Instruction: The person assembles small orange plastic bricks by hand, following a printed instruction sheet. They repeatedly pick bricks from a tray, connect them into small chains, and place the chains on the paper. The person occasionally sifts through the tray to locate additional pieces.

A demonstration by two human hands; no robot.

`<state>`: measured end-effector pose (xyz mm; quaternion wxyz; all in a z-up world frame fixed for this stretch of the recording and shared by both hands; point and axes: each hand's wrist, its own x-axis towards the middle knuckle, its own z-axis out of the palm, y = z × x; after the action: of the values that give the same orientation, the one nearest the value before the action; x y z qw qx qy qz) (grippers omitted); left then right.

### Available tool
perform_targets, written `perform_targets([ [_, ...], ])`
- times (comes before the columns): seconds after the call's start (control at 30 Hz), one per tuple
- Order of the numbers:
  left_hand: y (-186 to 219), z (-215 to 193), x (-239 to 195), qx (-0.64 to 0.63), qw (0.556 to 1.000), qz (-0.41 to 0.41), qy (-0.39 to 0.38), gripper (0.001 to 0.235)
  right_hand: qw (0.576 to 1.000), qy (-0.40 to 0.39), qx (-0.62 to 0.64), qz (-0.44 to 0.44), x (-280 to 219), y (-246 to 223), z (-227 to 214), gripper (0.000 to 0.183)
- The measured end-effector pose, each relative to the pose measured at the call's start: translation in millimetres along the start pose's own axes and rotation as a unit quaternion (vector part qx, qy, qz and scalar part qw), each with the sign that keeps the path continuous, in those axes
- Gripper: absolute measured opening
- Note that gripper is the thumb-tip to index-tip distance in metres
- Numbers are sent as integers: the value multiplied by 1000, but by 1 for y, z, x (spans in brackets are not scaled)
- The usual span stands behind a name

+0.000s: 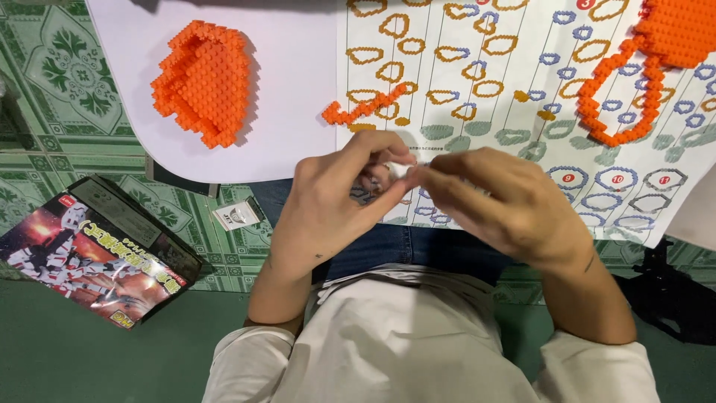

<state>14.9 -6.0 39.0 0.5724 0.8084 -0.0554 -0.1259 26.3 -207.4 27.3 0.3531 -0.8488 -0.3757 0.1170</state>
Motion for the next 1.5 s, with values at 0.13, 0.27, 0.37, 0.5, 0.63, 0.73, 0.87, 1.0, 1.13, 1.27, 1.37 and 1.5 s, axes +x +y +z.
perform_targets([
  [0.13, -19, 5, 5, 106, 987, 88, 85, 22, 999, 30, -29, 20, 8, 8, -7, 18],
  [0.27, -21, 6, 15, 232, 956, 117, 134, 14, 994, 38, -100, 16, 14, 15, -9, 15],
  [0.37, -25, 7, 19, 252, 952, 128, 122, 16, 994, 33, -106, 1, 18, 16, -9, 14],
  [0.5, -29, 6, 21, 258, 947, 148, 122, 14, 994, 26, -103, -8, 17, 21, -7, 17],
  [0.63, -32, 2, 19, 246, 951, 154, 111, 15, 992, 27, -124, -12, 19, 24, -8, 14],
  [0.73, -35, 1, 17, 244, 953, 147, 100, 11, 986, 14, -164, -19, 20, 25, -8, 15],
  [0.87, -40, 1, 16, 251, 950, 157, 102, 6, 986, 8, -160, -34, 20, 27, -9, 12],
  [1.0, -39, 0, 18, 243, 951, 167, 92, 6, 986, 14, -158, -42, 20, 27, -10, 11],
  [1.13, -40, -1, 18, 242, 952, 166, 91, 7, 989, 7, -142, -50, 21, 29, -10, 12],
  [1.27, -38, -3, 18, 230, 956, 161, 79, 11, 995, 18, -92, -22, 23, 30, -6, 18],
  [1.37, -37, -4, 19, 227, 958, 161, 74, 10, 996, 39, -69, -29, 28, 31, -3, 15],
  [1.5, -37, -5, 18, 219, 961, 155, 65, 10, 996, 56, -49, -54, 37, 29, 1, 10],
])
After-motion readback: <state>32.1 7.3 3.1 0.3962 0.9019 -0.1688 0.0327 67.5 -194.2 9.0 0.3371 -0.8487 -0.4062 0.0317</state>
